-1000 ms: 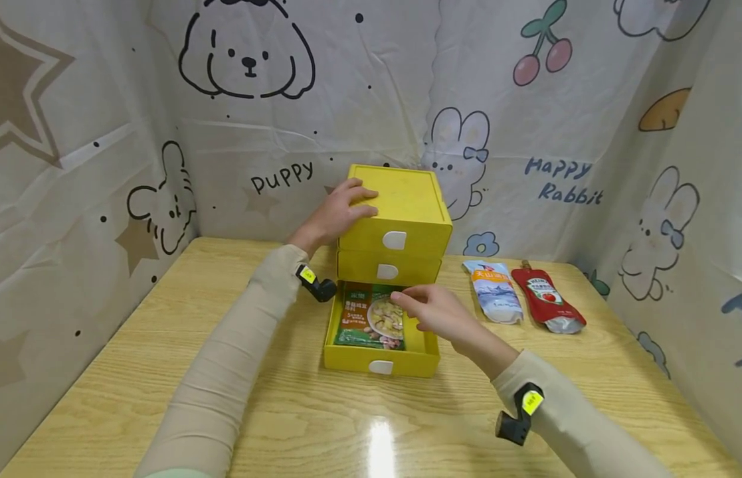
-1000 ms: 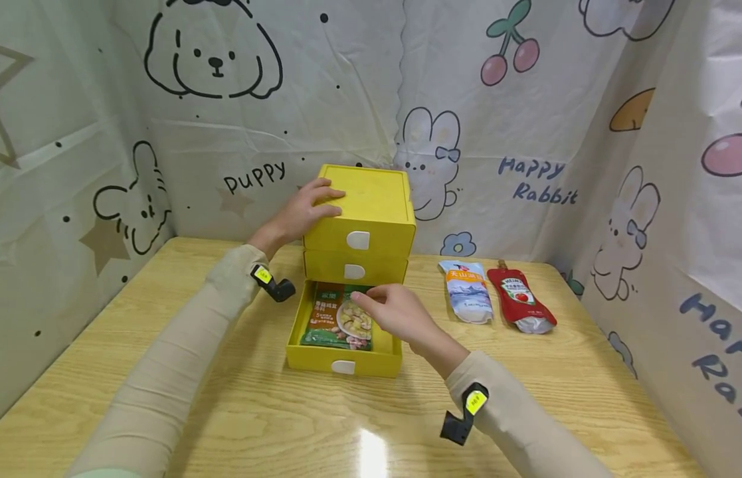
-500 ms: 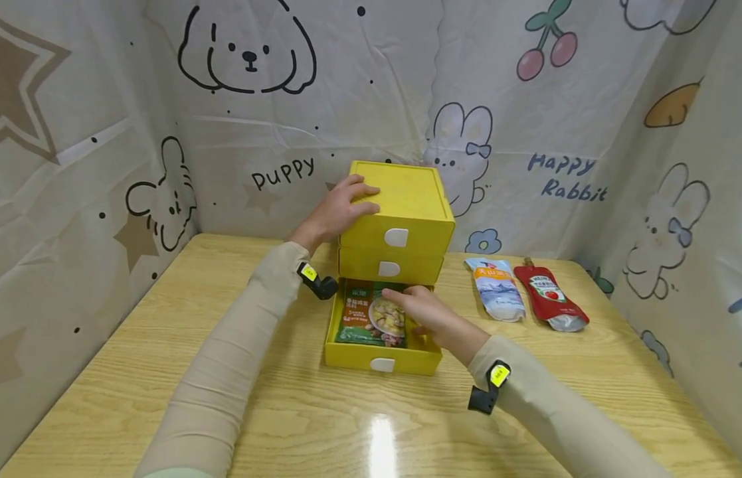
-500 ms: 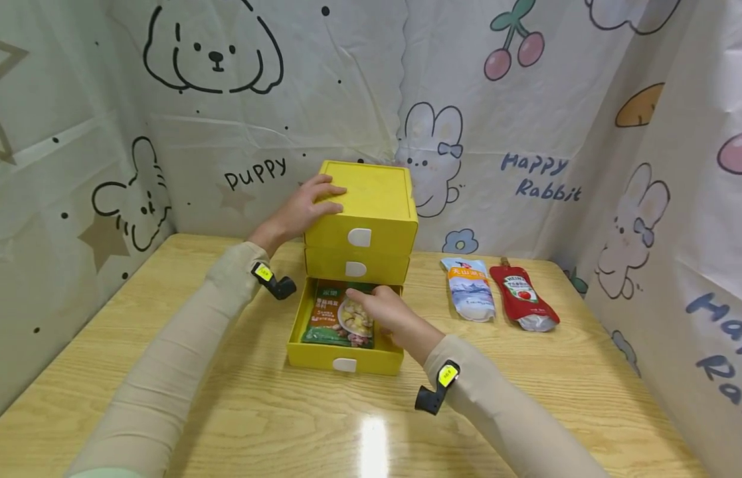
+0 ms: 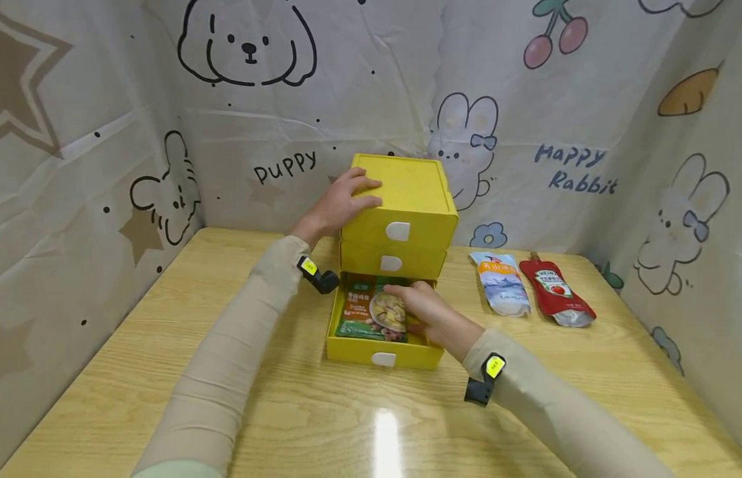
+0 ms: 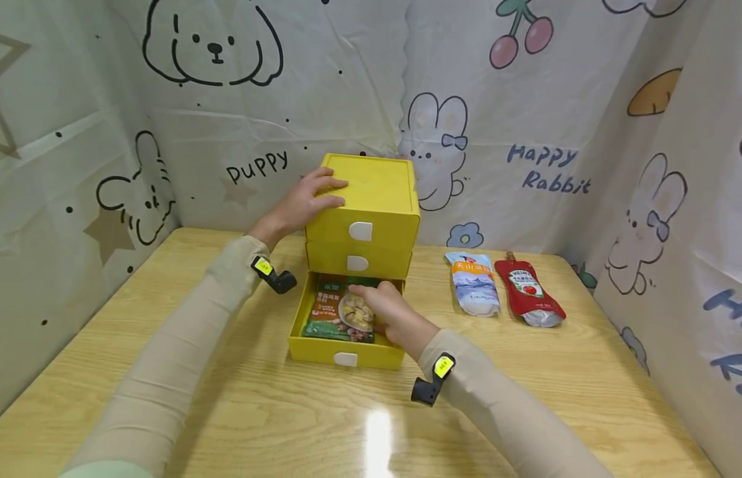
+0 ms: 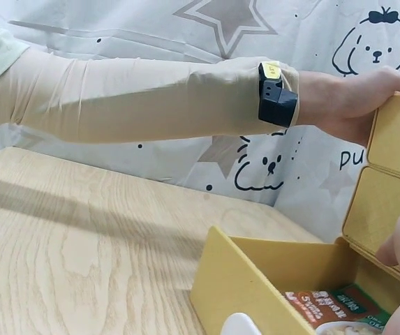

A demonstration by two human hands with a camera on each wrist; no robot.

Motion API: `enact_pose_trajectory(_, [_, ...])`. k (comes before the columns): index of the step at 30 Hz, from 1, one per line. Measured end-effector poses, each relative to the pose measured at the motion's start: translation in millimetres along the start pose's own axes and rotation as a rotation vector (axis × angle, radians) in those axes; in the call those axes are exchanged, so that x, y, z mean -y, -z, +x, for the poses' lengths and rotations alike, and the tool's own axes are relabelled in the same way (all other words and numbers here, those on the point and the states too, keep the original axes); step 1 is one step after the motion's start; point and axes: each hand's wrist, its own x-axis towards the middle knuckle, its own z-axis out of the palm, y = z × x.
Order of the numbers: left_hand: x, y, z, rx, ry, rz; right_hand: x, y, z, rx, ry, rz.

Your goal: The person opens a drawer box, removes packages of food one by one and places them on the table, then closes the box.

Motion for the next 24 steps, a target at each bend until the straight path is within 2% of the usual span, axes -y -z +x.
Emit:
enact_pose_trajectory(4, [1.2,1.6,-0.3,-0.001,-0.001,-0.005,0,-3,3,0.008,0.007,0.057])
enact_pose_trajectory(8, [2.7,1.6,1.5,0.01,-0.004,-0.004,5,-10,-1,-0.089,0.014,0.019])
enact_pose_trajectory(10, [3.1,1.6,2.1,0.014,-0.006,-0.004,4,-12,0,-0.097,0.024,0.01])
enact_pose_trajectory(19, [1.7,1.0,1.5,0.012,0.006,0.007,-3,-13,6,-0.053,0.075,0.043])
enact_pose_trajectory(24, [2.1,1.9,1.8,0.01,0.014,0.009,-4,-12,7,-0.053,0.027,0.062])
